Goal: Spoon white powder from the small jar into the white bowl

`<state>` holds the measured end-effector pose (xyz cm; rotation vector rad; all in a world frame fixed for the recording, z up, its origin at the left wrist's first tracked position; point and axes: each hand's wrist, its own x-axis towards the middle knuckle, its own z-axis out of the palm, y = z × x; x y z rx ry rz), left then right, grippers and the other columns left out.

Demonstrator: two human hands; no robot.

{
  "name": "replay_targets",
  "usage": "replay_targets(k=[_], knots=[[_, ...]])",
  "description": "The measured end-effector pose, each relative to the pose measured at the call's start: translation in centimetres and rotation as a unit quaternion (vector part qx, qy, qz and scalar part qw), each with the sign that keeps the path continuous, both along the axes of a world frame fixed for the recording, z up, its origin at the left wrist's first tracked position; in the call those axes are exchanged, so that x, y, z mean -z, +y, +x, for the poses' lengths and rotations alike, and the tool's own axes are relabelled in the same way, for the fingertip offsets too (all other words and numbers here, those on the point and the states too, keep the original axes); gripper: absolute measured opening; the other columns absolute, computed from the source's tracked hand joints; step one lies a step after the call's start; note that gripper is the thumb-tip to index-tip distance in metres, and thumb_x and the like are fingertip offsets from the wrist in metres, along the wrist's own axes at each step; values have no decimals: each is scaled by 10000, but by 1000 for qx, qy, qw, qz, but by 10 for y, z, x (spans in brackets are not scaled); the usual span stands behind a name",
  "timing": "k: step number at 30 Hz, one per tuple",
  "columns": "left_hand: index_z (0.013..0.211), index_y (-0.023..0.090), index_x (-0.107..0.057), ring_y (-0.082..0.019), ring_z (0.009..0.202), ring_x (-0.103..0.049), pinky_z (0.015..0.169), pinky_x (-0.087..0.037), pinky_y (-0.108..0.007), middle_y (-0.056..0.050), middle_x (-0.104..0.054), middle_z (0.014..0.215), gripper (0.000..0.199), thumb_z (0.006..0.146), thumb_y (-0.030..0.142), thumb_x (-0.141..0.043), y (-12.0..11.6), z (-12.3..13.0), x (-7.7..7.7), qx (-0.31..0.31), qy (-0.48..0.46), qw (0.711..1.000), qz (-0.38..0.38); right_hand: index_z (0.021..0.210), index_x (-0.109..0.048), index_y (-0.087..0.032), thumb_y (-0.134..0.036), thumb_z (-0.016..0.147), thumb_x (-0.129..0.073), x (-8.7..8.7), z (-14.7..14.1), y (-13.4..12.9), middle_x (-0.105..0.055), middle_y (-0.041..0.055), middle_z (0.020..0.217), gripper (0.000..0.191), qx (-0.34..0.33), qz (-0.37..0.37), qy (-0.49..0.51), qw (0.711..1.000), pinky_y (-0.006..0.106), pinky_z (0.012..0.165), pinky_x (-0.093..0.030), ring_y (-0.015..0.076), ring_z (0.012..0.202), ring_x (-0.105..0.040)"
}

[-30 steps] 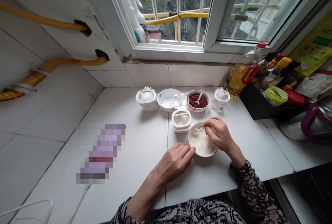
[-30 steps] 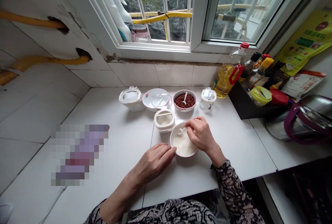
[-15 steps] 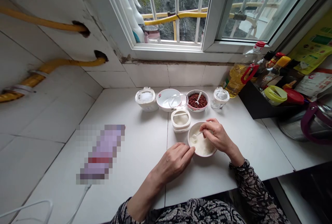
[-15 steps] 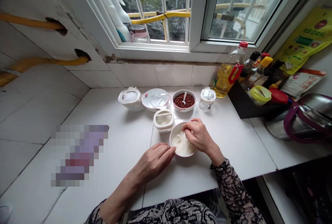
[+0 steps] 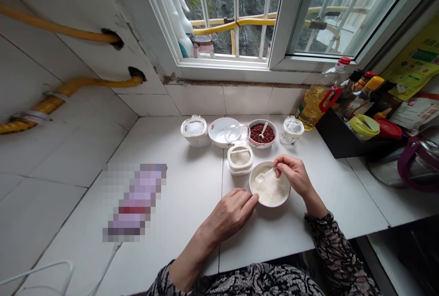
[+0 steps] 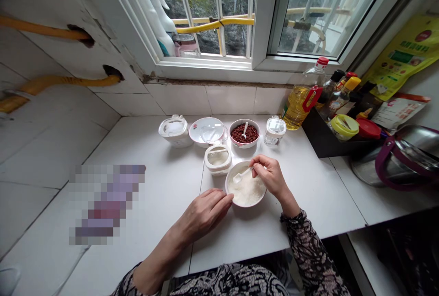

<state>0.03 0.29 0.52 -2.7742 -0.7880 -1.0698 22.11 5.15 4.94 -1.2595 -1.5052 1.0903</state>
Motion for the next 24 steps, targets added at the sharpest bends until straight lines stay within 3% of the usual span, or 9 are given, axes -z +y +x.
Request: replay_targets(k=[15, 20, 24], knots=[[1050, 101, -574, -166, 662, -612, 650, -560, -312, -40, -625, 743, 204, 1006, 59, -379, 0, 0, 1, -2, -1, 1000, 0, 689, -666, -184, -310, 701, -612, -2, 0, 6, -568, -28, 477, 137, 61, -57, 121, 989, 288, 603, -395, 131, 517, -492], [1050, 116, -579, -165, 671, -619, 675, -572, -319, -35, -621, 736, 219, 1006, 67, -371, 0, 0, 1, -6, 1, 1000, -3, 712, -649, -193, -300, 724, -596, -7, -10, 7, -571, -30, 491, 120, 68, -34, 146, 986, 298, 627, -430, 138, 528, -512], [1045, 105, -577, -171, 665, -618, 655, -571, -317, -43, -626, 735, 205, 1005, 62, -381, 0, 1, 0, -5, -4, 1000, 3, 828, -638, -204, -317, 828, -565, -10, -21, 5, -640, -7, 609, 135, 77, 29, 118, 990, 314, 705, -487, 158, 621, -596]])
